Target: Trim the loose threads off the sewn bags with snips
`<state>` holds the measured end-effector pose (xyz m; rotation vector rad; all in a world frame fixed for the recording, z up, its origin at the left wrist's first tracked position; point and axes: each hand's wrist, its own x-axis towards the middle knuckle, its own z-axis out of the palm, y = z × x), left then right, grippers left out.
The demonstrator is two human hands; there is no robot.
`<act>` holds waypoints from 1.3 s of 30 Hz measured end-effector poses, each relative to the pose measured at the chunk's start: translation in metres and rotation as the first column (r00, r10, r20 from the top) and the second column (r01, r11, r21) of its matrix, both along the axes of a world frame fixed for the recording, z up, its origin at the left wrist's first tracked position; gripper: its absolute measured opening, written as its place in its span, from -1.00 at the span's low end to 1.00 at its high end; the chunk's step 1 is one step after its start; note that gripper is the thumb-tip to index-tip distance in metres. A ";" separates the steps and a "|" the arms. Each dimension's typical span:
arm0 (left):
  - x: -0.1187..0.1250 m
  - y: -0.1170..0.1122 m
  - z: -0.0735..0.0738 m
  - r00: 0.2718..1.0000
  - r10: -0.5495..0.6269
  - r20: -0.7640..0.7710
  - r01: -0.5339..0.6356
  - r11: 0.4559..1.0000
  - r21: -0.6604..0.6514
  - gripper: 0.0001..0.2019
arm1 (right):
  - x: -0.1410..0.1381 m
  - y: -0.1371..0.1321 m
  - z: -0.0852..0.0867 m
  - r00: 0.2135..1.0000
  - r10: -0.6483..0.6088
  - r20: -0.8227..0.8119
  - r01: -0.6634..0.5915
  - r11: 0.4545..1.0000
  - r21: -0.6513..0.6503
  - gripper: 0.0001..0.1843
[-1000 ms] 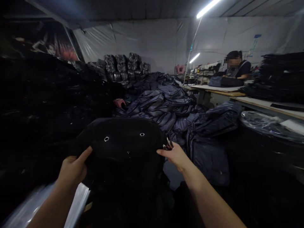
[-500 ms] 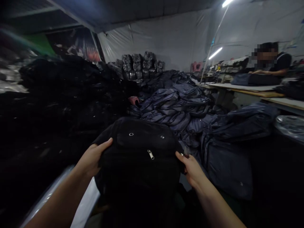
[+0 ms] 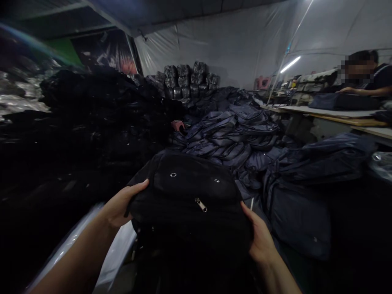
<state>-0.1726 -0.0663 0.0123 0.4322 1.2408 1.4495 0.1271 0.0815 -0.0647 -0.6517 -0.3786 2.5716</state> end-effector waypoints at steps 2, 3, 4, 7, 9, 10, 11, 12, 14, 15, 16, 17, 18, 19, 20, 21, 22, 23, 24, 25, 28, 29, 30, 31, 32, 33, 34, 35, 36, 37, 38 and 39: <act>-0.001 -0.002 -0.011 0.987 -0.094 0.129 0.090 0.995 0.039 -0.76 | 0.000 0.002 -0.001 1.000 0.011 0.011 -0.011 1.000 -0.003 -0.70; 0.000 -0.002 -0.016 0.970 -0.145 0.194 0.137 0.989 0.055 -0.76 | 0.001 0.003 -0.001 1.000 0.016 0.022 -0.016 1.000 -0.005 -0.70; 0.002 -0.002 -0.021 0.951 -0.184 0.250 0.173 0.983 0.068 -0.75 | 0.001 0.005 -0.003 0.999 0.020 0.034 -0.020 1.000 -0.009 -0.70; 0.016 0.002 -0.027 0.919 -0.214 0.331 0.205 0.977 0.061 -0.71 | 0.000 0.013 -0.009 0.998 0.014 0.066 -0.013 1.000 -0.017 -0.72; 0.027 0.006 -0.024 0.916 -0.196 0.350 0.197 0.980 0.031 -0.68 | 0.000 0.019 -0.014 0.997 0.003 0.081 -0.002 1.000 -0.016 -0.71; 0.032 0.008 -0.021 0.916 -0.187 0.356 0.196 0.981 0.010 -0.67 | 0.000 0.021 -0.016 0.996 -0.001 0.091 0.003 1.000 -0.013 -0.70; 0.036 0.009 -0.017 0.916 -0.179 0.360 0.195 0.981 -0.008 -0.67 | 0.000 0.024 -0.018 0.995 -0.007 0.102 0.008 1.000 -0.008 -0.70; 0.039 0.010 -0.015 0.915 -0.172 0.365 0.192 0.981 -0.020 -0.67 | 0.001 0.025 -0.020 0.993 -0.013 0.113 0.013 1.000 -0.003 -0.69; 0.043 0.010 -0.011 0.910 -0.168 0.379 0.194 0.981 -0.030 -0.70 | 0.002 0.028 -0.024 0.990 -0.035 0.136 0.035 0.999 0.008 -0.70; 0.045 0.010 -0.011 0.905 -0.176 0.386 0.205 0.978 -0.035 -0.71 | 0.003 0.029 -0.025 0.989 -0.045 0.142 0.043 0.999 0.017 -0.70; 0.046 0.010 -0.011 0.901 -0.184 0.393 0.218 0.975 -0.042 -0.70 | 0.003 0.030 -0.026 0.989 -0.052 0.142 0.048 0.998 0.027 -0.70; 0.047 0.009 -0.012 0.897 -0.190 0.399 0.229 0.972 -0.052 -0.69 | 0.004 0.030 -0.028 0.988 -0.055 0.142 0.050 0.998 0.037 -0.70; 0.049 0.009 -0.014 0.894 -0.190 0.405 0.237 0.969 -0.067 -0.67 | 0.005 0.031 -0.029 0.988 -0.060 0.146 0.053 0.997 0.049 -0.70; 0.051 0.008 -0.015 0.892 -0.185 0.413 0.240 0.967 -0.083 -0.66 | 0.006 0.031 -0.030 0.986 -0.067 0.152 0.058 0.996 0.064 -0.70; 0.054 0.008 -0.017 0.889 -0.174 0.424 0.235 0.967 -0.096 -0.65 | 0.007 0.031 -0.031 0.984 -0.079 0.161 0.067 0.994 0.082 -0.71; 0.059 0.008 -0.019 0.886 -0.156 0.436 0.221 0.970 -0.102 -0.66 | 0.007 0.031 -0.032 0.980 -0.097 0.174 0.078 0.991 0.110 -0.73; 0.063 0.007 -0.022 0.884 -0.136 0.447 0.201 0.974 -0.103 -0.66 | 0.008 0.031 -0.034 0.975 -0.119 0.187 0.092 0.985 0.145 -0.74; 0.068 0.007 -0.025 0.884 -0.114 0.454 0.177 0.979 -0.100 -0.67 | 0.009 0.031 -0.036 0.970 -0.143 0.196 0.108 0.977 0.182 -0.75; 0.074 0.007 -0.029 0.886 -0.090 0.455 0.149 0.984 -0.096 -0.68 | 0.011 0.031 -0.039 0.964 -0.175 0.200 0.130 0.966 0.222 -0.76; 0.079 0.007 -0.034 0.889 -0.067 0.454 0.122 0.988 -0.094 -0.68 | 0.012 0.031 -0.043 0.955 -0.211 0.207 0.153 0.952 0.264 -0.76; 0.094 0.008 -0.051 0.887 -0.015 0.461 0.059 0.995 -0.081 -0.66 | 0.019 0.033 -0.058 0.923 -0.288 0.256 0.185 0.914 0.362 -0.73; 0.099 0.008 -0.056 0.882 -0.009 0.471 0.045 0.997 -0.065 -0.66 | 0.022 0.034 -0.063 0.911 -0.300 0.283 0.173 0.901 0.397 -0.73; 0.104 0.009 -0.061 0.876 -0.009 0.483 0.036 0.998 -0.047 -0.66 | 0.025 0.036 -0.068 0.890 -0.322 0.323 0.157 0.882 0.445 -0.72; 0.109 0.010 -0.065 0.868 -0.015 0.496 0.036 0.999 -0.033 -0.65 | 0.029 0.037 -0.072 0.857 -0.359 0.369 0.143 0.854 0.500 -0.70; 0.114 0.011 -0.069 0.861 -0.021 0.507 0.040 0.999 -0.026 -0.65 | 0.033 0.039 -0.075 0.812 -0.414 0.411 0.133 0.818 0.560 -0.68; 0.119 0.012 -0.072 0.857 -0.021 0.515 0.042 0.999 -0.029 -0.65 | 0.038 0.040 -0.077 0.754 -0.482 0.446 0.130 0.775 0.619 -0.67; 0.124 0.013 -0.075 0.857 -0.007 0.516 0.032 0.999 -0.040 -0.64 | 0.043 0.039 -0.077 0.690 -0.553 0.467 0.134 0.732 0.668 -0.67; 0.128 0.014 -0.077 0.859 0.019 0.511 0.014 0.998 -0.060 -0.64 | 0.049 0.037 -0.075 0.624 -0.620 0.476 0.155 0.695 0.702 -0.68; 0.132 0.015 -0.080 0.864 0.048 0.501 -0.008 0.997 -0.082 -0.64 | 0.054 0.033 -0.071 0.552 -0.690 0.468 0.185 0.649 0.738 -0.69; 0.136 0.016 -0.083 0.870 0.076 0.487 -0.029 0.994 -0.103 -0.63 | 0.060 0.027 -0.064 0.477 -0.762 0.439 0.204 0.582 0.787 -0.69; 0.139 0.016 -0.087 0.877 0.096 0.470 -0.043 0.992 -0.122 -0.63 | 0.064 0.018 -0.055 0.404 -0.832 0.380 0.196 0.484 0.853 -0.70; 0.141 0.017 -0.090 0.885 0.108 0.454 -0.049 0.989 -0.139 -0.63 | 0.068 0.008 -0.045 0.347 -0.894 0.284 0.149 0.352 0.924 -0.72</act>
